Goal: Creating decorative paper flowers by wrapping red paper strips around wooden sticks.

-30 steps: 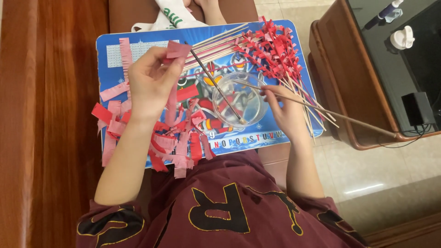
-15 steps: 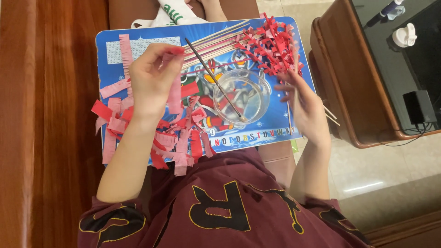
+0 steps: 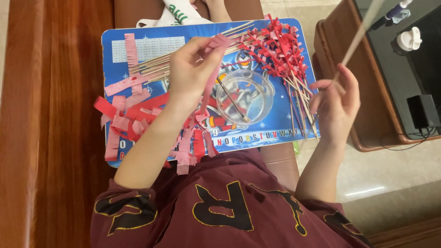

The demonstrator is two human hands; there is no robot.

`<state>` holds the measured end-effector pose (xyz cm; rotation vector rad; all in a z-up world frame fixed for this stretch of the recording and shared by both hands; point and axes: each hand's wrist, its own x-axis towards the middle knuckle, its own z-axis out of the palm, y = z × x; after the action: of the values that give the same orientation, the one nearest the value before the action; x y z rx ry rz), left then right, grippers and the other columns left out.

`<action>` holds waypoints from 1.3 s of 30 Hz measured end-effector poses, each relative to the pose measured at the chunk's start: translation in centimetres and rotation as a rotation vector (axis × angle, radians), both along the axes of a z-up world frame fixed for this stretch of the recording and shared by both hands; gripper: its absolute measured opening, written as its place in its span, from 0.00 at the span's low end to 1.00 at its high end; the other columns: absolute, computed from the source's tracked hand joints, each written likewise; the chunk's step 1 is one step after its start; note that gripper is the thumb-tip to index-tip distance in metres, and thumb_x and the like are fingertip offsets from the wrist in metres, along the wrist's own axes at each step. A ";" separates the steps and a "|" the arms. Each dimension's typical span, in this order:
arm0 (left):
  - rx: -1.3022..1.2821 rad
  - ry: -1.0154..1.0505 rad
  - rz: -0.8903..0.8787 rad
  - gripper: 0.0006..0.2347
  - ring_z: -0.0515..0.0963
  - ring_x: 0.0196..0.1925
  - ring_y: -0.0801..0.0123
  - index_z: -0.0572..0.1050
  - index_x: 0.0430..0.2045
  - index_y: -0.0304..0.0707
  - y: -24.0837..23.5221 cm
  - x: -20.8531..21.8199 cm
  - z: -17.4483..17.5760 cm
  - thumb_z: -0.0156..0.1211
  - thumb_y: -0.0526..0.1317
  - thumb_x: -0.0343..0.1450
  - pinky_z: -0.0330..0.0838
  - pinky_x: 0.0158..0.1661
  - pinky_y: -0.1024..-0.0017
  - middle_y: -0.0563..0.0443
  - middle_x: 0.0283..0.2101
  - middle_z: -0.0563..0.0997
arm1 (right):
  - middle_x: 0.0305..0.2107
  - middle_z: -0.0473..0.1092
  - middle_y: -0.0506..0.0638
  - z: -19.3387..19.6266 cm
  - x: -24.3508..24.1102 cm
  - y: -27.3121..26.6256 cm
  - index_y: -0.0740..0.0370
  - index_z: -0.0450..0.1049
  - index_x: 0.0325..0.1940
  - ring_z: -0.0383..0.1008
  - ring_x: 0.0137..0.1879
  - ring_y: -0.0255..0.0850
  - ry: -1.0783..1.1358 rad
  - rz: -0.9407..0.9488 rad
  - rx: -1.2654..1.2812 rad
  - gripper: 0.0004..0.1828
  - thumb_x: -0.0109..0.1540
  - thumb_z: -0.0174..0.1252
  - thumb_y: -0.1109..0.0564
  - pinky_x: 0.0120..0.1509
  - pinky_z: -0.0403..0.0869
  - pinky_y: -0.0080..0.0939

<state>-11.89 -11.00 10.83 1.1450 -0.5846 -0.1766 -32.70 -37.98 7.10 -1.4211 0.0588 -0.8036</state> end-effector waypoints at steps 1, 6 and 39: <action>0.000 0.000 0.005 0.08 0.76 0.37 0.82 0.79 0.45 0.26 -0.6 0.0 0.1 0.64 0.32 0.76 0.71 0.38 0.81 0.56 0.38 0.81 | 0.47 0.74 0.66 0.4 0.3 1.1 0.70 0.59 0.76 0.71 0.30 0.38 0.000 0.005 0.000 0.21 0.78 0.46 0.64 0.41 0.72 0.34; -0.131 -0.042 0.003 0.08 0.79 0.45 0.81 0.78 0.47 0.27 -2.8 0.0 1.3 0.64 0.31 0.75 0.73 0.47 0.80 0.55 0.43 0.82 | 0.35 0.72 0.58 0.4 1.4 5.4 0.58 0.50 0.78 0.57 0.21 0.27 0.069 0.126 0.006 0.27 0.75 0.43 0.65 0.25 0.57 0.27; -0.395 0.232 -0.273 0.09 0.78 0.49 0.77 0.76 0.50 0.30 -5.0 -3.6 1.7 0.64 0.33 0.77 0.72 0.54 0.75 0.53 0.45 0.80 | 0.37 0.71 0.55 -2.0 2.0 11.7 0.64 0.60 0.70 0.61 0.23 0.27 0.133 0.102 -0.154 0.19 0.74 0.47 0.67 0.25 0.61 0.27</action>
<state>-15.47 -15.99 12.52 0.6491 -0.5380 -0.4044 -30.71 -26.32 5.05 -1.6095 0.0262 -0.6393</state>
